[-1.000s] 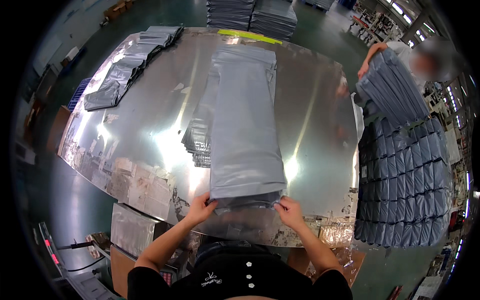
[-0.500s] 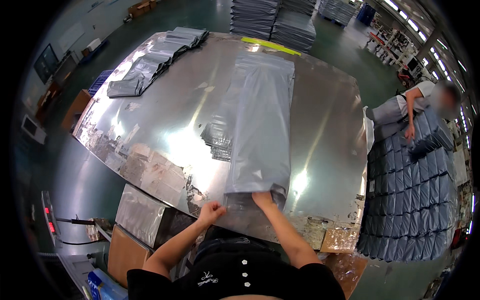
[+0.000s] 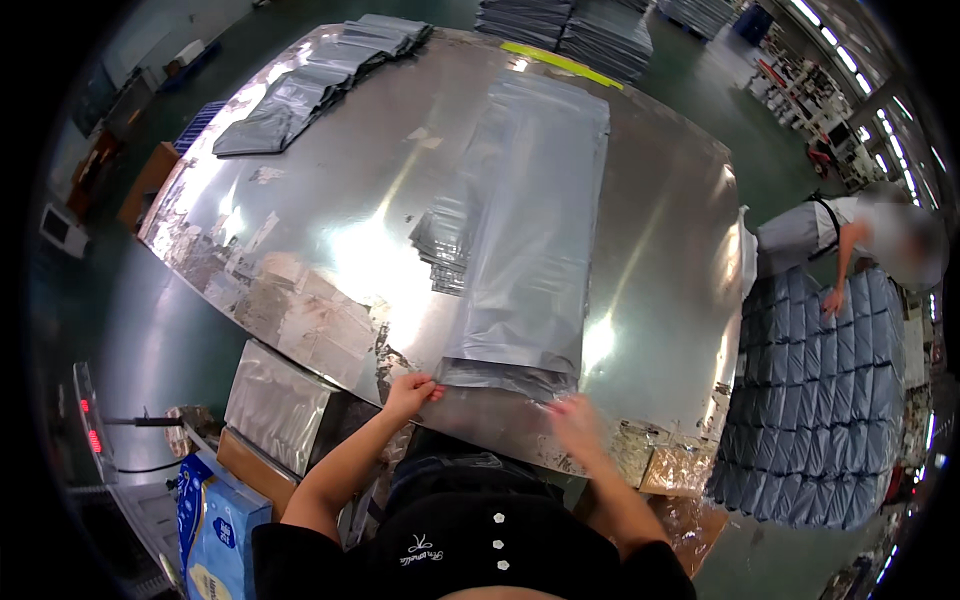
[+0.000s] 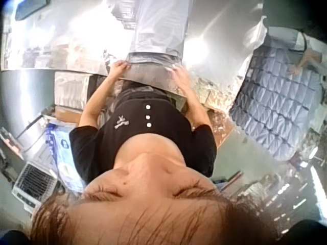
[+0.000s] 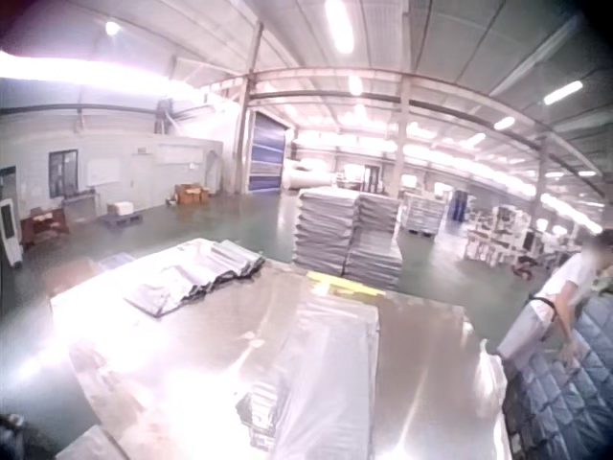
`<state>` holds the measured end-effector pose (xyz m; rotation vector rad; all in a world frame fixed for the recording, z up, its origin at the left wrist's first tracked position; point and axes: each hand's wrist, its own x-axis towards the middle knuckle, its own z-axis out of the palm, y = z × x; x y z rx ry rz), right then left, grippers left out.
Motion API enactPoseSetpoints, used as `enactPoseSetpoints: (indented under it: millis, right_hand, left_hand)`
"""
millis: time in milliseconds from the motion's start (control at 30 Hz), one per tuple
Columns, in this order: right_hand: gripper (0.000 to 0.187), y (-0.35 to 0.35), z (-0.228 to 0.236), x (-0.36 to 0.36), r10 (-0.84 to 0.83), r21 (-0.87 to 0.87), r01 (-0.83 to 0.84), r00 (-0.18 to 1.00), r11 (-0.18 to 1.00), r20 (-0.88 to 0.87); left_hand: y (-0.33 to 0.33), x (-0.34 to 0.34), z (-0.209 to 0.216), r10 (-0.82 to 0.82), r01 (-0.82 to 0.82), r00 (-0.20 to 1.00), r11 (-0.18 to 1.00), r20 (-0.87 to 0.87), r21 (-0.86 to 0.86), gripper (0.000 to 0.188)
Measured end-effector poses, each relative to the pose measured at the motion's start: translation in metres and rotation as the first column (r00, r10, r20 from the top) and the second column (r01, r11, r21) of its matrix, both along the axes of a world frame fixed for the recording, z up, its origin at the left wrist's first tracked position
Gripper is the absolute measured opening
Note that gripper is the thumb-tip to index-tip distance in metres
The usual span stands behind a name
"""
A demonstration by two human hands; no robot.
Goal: The person places blue packaged items into gray plastic bags on a metal table, folds the bag edges, and stacks the sealed bags. A coworker nearby stacks similar gray bags. The person repeats the process for multiple items.
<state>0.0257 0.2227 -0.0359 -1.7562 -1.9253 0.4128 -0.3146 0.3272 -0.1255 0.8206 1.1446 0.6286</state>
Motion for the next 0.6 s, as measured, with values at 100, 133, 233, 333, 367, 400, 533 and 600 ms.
enactPoseSetpoints:
  millis: [100, 133, 233, 333, 367, 400, 533, 600]
  right_hand:
    - [0.036, -0.143, 0.002, 0.190, -0.238, -0.641, 0.359, 0.933, 0.678, 0.271]
    - [0.035, -0.169, 0.031, 0.224, -0.117, -0.676, 0.444, 0.874, 0.589, 0.472]
    - [0.032, -0.219, 0.004, 0.289, -0.147, -0.680, 0.635, 0.761, 0.366, 0.632]
    - [0.014, -0.057, 0.023, 0.105, -0.012, -0.279, 0.145, 0.903, 0.949, 0.428]
    - [0.024, -0.022, 0.033, 0.041, 0.249, -0.240, -0.183, 0.927, 0.953, 0.282]
    - [0.035, -0.005, 0.015, -0.002, 0.359, 0.157, -0.358, 0.933, 0.920, 0.024]
    - [0.033, 0.043, -0.030, -0.071, 0.250, 0.083, -0.349, 0.799, 0.933, 0.547]
    - [0.031, 0.060, -0.036, -0.066, 0.238, -0.031, -0.269, 0.789, 0.963, 0.566]
  left_hand:
    - [0.004, -0.016, -0.019, -0.039, 0.117, 0.913, 0.978, -0.406, 0.171, 0.019]
    - [0.013, -0.017, 0.017, -0.024, 0.282, 0.765, 0.911, -0.643, 0.302, 0.022]
    - [0.056, 0.042, 0.137, 0.183, 0.508, 0.803, 0.288, -0.567, 0.812, 0.030]
    - [0.081, 0.074, 0.132, -0.008, 0.690, 0.689, -0.299, -0.725, 0.659, 0.036]
    - [0.094, 0.097, 0.125, -0.028, 0.735, 0.573, -0.424, -0.819, 0.529, 0.035]
    - [0.103, 0.119, 0.114, -0.027, 0.739, 0.452, -0.548, -0.892, 0.391, 0.034]
    - [0.133, 0.113, 0.031, -0.002, 0.812, 0.126, -0.574, -0.992, 0.105, 0.037]
    - [0.134, 0.105, 0.027, -0.051, 0.856, 0.158, -0.490, -0.986, 0.162, 0.041]
